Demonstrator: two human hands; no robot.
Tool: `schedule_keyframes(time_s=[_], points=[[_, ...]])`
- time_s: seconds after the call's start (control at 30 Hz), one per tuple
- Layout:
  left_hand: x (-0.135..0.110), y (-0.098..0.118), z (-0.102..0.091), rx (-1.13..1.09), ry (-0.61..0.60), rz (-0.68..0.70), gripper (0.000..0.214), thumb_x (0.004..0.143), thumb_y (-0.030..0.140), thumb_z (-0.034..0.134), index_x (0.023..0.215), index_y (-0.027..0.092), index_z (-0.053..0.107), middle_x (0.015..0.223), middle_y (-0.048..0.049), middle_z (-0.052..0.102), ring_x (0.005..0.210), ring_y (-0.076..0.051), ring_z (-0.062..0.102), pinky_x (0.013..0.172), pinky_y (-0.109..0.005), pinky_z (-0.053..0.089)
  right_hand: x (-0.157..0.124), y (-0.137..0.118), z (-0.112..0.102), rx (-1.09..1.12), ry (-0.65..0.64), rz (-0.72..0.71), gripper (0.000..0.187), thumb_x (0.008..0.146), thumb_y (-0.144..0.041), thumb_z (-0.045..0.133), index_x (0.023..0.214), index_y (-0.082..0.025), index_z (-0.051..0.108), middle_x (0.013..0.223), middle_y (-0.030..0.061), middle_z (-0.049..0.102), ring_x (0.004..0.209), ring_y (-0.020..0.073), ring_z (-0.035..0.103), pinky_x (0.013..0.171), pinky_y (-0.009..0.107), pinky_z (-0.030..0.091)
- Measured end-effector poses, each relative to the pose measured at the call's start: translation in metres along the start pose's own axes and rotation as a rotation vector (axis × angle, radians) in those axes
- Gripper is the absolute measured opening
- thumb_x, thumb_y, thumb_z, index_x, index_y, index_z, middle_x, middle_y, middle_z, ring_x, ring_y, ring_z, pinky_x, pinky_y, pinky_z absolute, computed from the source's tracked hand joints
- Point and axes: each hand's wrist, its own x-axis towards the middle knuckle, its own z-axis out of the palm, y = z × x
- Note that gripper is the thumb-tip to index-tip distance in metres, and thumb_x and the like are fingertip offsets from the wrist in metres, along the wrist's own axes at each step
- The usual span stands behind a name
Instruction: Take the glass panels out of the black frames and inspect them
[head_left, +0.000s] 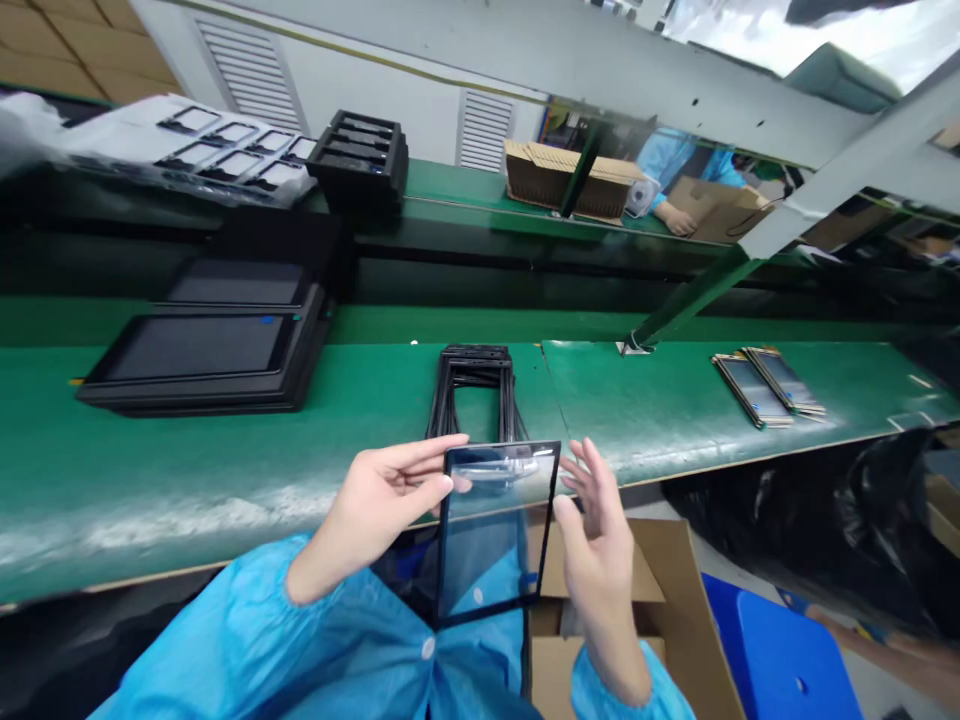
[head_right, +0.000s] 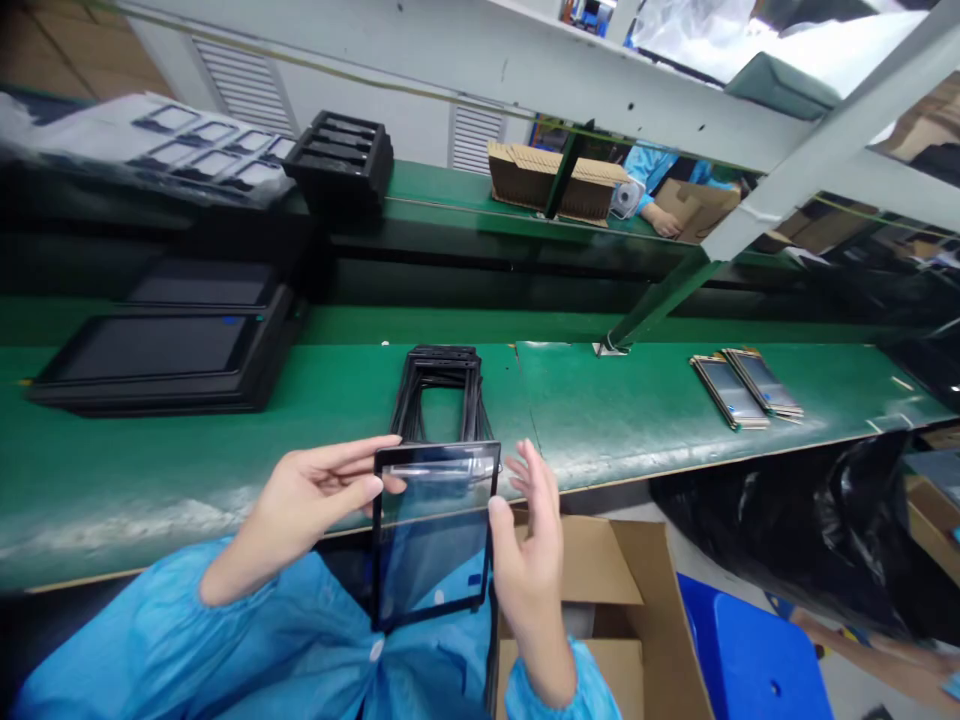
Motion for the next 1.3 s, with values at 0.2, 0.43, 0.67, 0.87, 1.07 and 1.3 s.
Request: schedule_keyframes(time_s=[0.2,0.43,0.67,0.87,1.07,1.3], points=[[-0.010,0.000,-0.005,0.070,-0.036,-0.006,0.046,0.083,0.033,0.087,0.126,0.018,0.083,0.085,-0.0120,0.086,0.078,-0.027,0.083,0.062,-0.025,0.066,0.020,-0.016,0.003,0.270,-0.117,0.197,0.033,0.094,-0.043,0.075,0.119,-0.021,0.079,0.067,0.0032,0.079,0.076,0.0267,0.082,0.082,0.041,0.066],[-0.009,-0.004,-0.011,0.139,-0.084,0.019,0.046,0.087,0.044,0.083,0.128,0.022,0.082,0.095,-0.0137,0.086,0.086,-0.032,0.084,0.066,-0.031,0.068,0.013,-0.021,0.008,0.304,-0.032,0.168,0.026,0.089,-0.041,0.080,0.101,-0.019,0.081,0.069,0.0056,0.082,0.055,0.0229,0.078,0.061,0.034,0.067],[-0.006,0.009,0.004,0.669,-0.319,0.357,0.056,0.091,0.034,0.078,0.147,0.039,0.069,0.142,-0.0038,0.074,0.125,-0.033,0.073,0.107,-0.040,0.058,0.008,-0.026,0.025,0.327,-0.285,0.206,0.029,0.085,-0.045,0.085,0.097,-0.020,0.082,0.075,0.0060,0.084,0.063,0.0241,0.082,0.063,0.033,0.069],[-0.010,0.005,-0.003,0.322,-0.258,0.044,0.043,0.101,0.037,0.065,0.141,0.025,0.062,0.102,-0.0086,0.084,0.066,-0.021,0.078,0.056,-0.026,0.062,0.019,-0.011,-0.010,0.220,-0.445,0.310,0.048,0.093,-0.064,0.072,0.091,-0.019,0.085,0.085,0.0108,0.085,0.075,0.0267,0.083,0.073,0.036,0.068],[-0.017,-0.012,-0.008,0.066,0.007,-0.014,0.052,0.096,0.045,0.073,0.137,0.022,0.051,0.101,-0.0111,0.083,0.063,-0.020,0.076,0.048,-0.025,0.059,0.015,0.016,-0.025,0.353,-0.169,0.390,0.052,0.084,-0.068,0.080,0.080,-0.016,0.079,0.067,0.0115,0.080,0.055,0.0263,0.076,0.056,0.035,0.063],[-0.023,-0.014,0.000,0.026,0.095,-0.017,0.054,0.094,0.046,0.077,0.134,0.023,0.051,0.098,-0.0088,0.084,0.060,-0.019,0.076,0.047,-0.025,0.058,0.007,0.006,-0.012,0.331,-0.019,0.321,0.051,0.087,-0.066,0.078,0.071,-0.018,0.074,0.061,0.0090,0.078,0.048,0.0227,0.074,0.051,0.030,0.061]])
